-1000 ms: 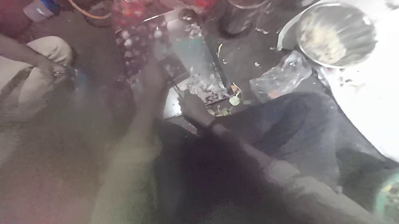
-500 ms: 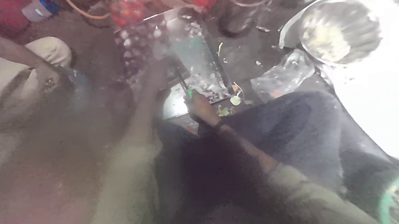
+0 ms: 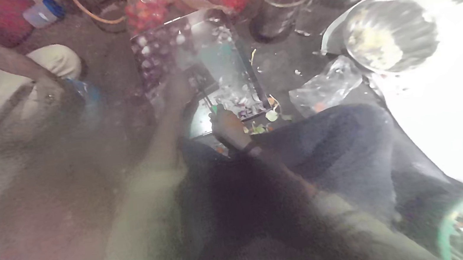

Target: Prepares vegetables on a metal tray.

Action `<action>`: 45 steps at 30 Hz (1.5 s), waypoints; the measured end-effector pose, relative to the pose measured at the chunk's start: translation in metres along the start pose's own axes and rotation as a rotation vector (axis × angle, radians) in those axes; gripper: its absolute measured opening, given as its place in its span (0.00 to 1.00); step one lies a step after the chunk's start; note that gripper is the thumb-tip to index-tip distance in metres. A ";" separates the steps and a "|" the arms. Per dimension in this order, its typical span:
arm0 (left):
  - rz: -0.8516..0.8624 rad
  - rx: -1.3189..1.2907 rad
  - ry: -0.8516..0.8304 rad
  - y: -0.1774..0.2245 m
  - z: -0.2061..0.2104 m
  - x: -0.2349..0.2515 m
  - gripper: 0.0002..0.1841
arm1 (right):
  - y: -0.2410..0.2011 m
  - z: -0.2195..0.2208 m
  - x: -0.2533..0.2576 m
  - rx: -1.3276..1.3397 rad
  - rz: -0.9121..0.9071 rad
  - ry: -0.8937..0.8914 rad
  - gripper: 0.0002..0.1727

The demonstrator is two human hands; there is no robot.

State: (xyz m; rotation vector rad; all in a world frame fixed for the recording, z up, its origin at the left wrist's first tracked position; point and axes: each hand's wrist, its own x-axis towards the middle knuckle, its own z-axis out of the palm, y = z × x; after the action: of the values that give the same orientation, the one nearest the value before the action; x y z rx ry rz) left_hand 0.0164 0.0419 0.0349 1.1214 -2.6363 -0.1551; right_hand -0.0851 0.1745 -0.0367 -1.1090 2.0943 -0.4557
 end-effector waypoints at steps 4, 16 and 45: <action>-0.379 -0.145 -0.301 -0.034 0.055 0.042 0.20 | -0.002 0.004 0.000 -0.091 -0.035 0.043 0.21; -0.396 -0.153 -0.410 0.083 -0.115 -0.024 0.24 | -0.020 -0.002 0.041 -0.047 -0.048 0.014 0.19; -0.294 0.056 -0.244 -0.022 0.058 0.030 0.21 | -0.026 -0.012 0.035 -0.189 -0.054 -0.151 0.21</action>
State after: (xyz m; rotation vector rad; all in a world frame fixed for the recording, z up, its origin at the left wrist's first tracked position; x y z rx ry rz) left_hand -0.0055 0.0046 -0.0186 1.5983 -2.6784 -0.2942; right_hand -0.0920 0.1307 -0.0274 -1.2694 2.0090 -0.1949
